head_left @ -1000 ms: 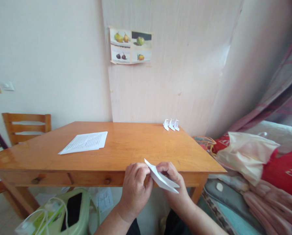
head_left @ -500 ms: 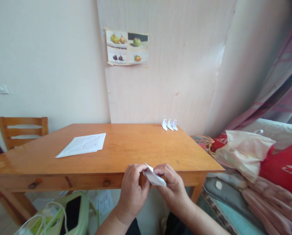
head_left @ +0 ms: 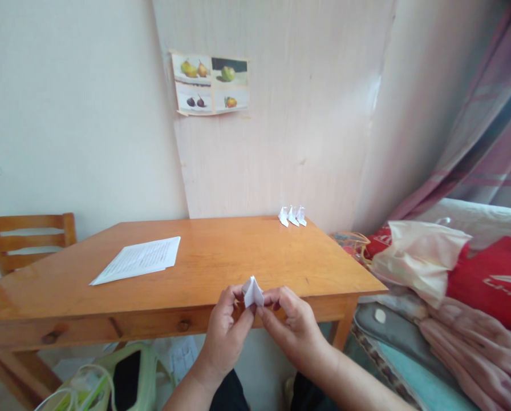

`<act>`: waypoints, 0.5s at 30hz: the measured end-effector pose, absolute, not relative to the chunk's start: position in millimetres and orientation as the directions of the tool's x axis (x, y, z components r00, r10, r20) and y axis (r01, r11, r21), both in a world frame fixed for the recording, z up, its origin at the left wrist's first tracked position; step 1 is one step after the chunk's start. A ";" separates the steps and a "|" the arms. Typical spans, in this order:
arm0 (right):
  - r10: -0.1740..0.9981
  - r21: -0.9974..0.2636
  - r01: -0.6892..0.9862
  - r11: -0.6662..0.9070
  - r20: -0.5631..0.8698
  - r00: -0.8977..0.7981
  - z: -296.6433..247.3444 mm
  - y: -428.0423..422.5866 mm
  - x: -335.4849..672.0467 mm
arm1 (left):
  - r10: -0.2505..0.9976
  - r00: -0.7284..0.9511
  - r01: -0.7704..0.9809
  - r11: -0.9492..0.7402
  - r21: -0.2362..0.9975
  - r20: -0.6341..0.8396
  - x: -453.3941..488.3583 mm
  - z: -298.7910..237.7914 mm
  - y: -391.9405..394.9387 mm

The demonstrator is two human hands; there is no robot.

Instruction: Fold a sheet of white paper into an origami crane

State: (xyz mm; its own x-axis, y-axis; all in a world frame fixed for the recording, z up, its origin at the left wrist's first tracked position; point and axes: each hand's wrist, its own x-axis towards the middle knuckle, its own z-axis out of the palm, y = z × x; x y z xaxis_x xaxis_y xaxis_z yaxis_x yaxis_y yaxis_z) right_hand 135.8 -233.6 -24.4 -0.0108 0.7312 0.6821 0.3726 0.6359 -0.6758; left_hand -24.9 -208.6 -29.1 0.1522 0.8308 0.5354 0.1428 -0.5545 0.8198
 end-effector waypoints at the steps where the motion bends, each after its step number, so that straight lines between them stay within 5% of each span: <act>1: 0.722 -0.662 0.378 0.647 0.691 -0.026 -23.6 -233.7 135.8 | 0.848 0.155 0.113 -0.525 0.844 0.507 -25.1 -30.4 -207.6; 9: 0.874 -0.874 0.056 0.483 0.485 0.039 -24.6 -231.4 135.5 | 0.918 0.262 -0.279 -0.224 0.934 0.298 -26.5 -35.0 -204.0; 15: 0.938 -0.936 -0.060 0.346 0.347 -0.003 -27.0 -222.1 134.6 | 0.903 0.372 -0.349 -0.078 0.934 0.214 -26.3 -32.2 -207.0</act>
State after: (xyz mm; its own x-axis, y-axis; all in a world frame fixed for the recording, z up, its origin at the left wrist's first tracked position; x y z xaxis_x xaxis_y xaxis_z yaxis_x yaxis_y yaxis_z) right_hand 134.6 -222.1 -27.0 -0.0029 0.9379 0.3469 -0.0603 0.3461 -0.9363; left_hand -26.3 -207.0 -32.2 0.3725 0.9030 0.2143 -0.3489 -0.0778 0.9339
